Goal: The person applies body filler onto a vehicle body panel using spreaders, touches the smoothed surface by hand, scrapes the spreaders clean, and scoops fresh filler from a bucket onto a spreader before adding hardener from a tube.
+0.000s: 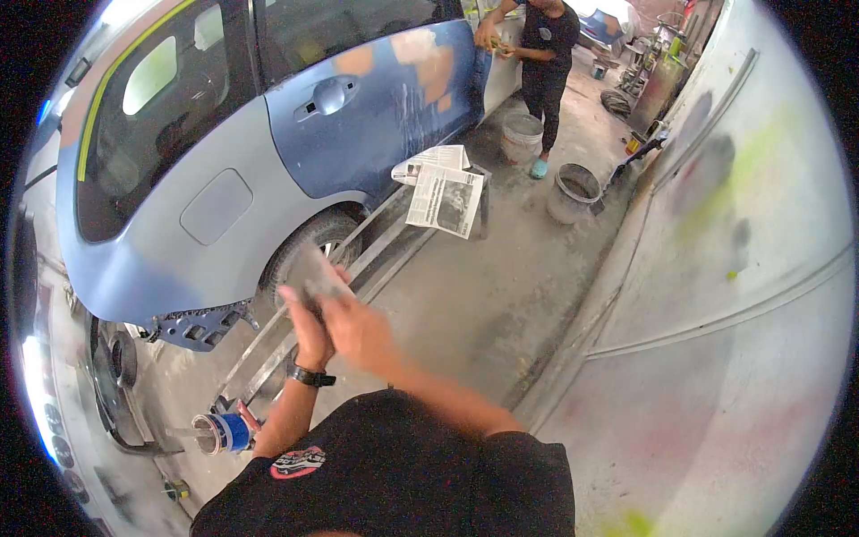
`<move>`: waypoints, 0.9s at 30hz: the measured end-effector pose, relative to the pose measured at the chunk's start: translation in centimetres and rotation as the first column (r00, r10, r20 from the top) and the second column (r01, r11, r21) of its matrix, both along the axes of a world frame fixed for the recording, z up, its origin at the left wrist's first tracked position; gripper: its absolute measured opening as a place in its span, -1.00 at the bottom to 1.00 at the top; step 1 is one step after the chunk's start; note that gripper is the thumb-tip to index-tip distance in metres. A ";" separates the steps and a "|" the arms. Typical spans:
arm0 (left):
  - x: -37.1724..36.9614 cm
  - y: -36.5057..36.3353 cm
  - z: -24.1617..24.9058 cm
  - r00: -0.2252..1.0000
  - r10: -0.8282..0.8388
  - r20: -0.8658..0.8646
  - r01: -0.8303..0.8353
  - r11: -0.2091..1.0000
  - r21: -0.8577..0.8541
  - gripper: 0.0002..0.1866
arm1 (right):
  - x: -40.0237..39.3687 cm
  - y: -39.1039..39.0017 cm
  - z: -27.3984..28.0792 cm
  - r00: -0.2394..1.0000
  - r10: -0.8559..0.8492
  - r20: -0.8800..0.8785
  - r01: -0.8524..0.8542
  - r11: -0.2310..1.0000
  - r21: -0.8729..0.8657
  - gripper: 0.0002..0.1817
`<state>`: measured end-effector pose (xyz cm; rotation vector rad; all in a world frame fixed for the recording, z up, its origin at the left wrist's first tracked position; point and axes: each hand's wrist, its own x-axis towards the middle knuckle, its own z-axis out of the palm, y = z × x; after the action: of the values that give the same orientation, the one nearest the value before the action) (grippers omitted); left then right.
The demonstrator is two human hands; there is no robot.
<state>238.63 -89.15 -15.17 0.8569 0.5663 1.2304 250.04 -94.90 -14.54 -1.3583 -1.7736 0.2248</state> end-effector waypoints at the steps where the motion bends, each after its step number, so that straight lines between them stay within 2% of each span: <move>1: 1.9 -1.4 0.7 0.994 0.072 -0.078 -0.077 0.995 -0.061 -0.08 | 0.6 0.9 0.3 0.999 -0.030 -0.037 0.030 1.000 0.006 -0.60; 2: 2.9 -2.1 1.2 0.977 0.138 -0.159 -0.158 0.981 -0.117 -0.08 | 1.6 1.7 0.8 0.996 -0.059 -0.073 0.060 0.998 0.009 -0.58; 3: 3.0 -1.8 0.9 0.979 0.140 -0.150 -0.157 0.982 -0.102 -0.10 | 2.1 2.1 1.1 0.990 -0.091 -0.109 0.093 0.996 0.011 -0.56; 6: -0.2 0.7 1.5 0.992 -0.119 0.037 0.119 0.993 -0.002 -0.14 | 0.0 -1.9 0.6 0.995 0.046 0.091 -0.050 0.998 0.049 -0.53; 7: 0.1 0.5 1.6 0.991 -0.099 -0.089 0.097 0.995 -0.022 -0.21 | -0.1 -2.4 1.1 0.995 0.096 -0.029 -0.093 0.993 0.073 -0.56; 10: 1.5 -1.8 2.1 0.891 -0.034 -0.453 0.000 0.997 -0.075 -0.40 | 2.0 1.8 1.8 0.974 -0.224 -0.002 0.220 0.953 0.207 -0.60; 11: 0.4 -0.1 -3.1 0.733 0.126 -0.669 0.044 0.972 0.230 -0.57 | 3.5 3.4 2.1 0.967 -0.229 -0.113 0.245 0.955 0.165 -0.61; 12: 0.2 -0.4 -1.9 0.646 0.272 -0.714 0.072 0.908 0.412 -0.59 | 5.1 4.3 2.1 0.947 -0.230 -0.224 0.260 0.959 0.115 -0.63; 14: 0.2 -0.3 2.6 0.446 0.566 -0.693 0.206 0.689 0.695 -0.64 | 6.9 2.8 5.6 0.983 -0.082 -0.163 0.089 0.995 0.036 -0.67; 17: -2.3 1.3 4.7 0.299 0.690 -0.659 0.386 0.544 0.745 -0.61 | 7.0 0.3 7.8 0.968 0.149 0.204 -0.153 0.988 0.004 -0.70; 20: -3.1 1.2 5.9 0.295 0.706 -0.644 0.476 0.476 0.740 -0.48 | 10.1 3.5 6.3 0.994 -0.048 0.095 0.053 0.997 -0.059 -0.74; 23: -3.7 1.1 6.0 0.169 0.791 -0.588 0.554 0.417 0.721 -0.61 | 10.1 1.2 8.6 0.989 0.141 -0.050 -0.148 0.974 -0.170 -0.78; 26: -4.4 1.2 6.6 0.189 0.778 -0.600 0.569 0.411 0.712 -0.48 | 10.3 2.1 6.7 0.967 0.250 0.043 -0.244 0.962 -0.120 -0.78; 27: -4.8 1.4 6.1 0.241 0.752 -0.614 0.543 0.420 0.727 -0.45 | 10.9 2.6 6.0 0.992 0.123 0.027 -0.117 0.980 -0.159 -0.77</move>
<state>233.88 -87.71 -9.11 2.8524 0.9862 0.8944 260.94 -92.25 -8.50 -1.3736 -1.9037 0.4151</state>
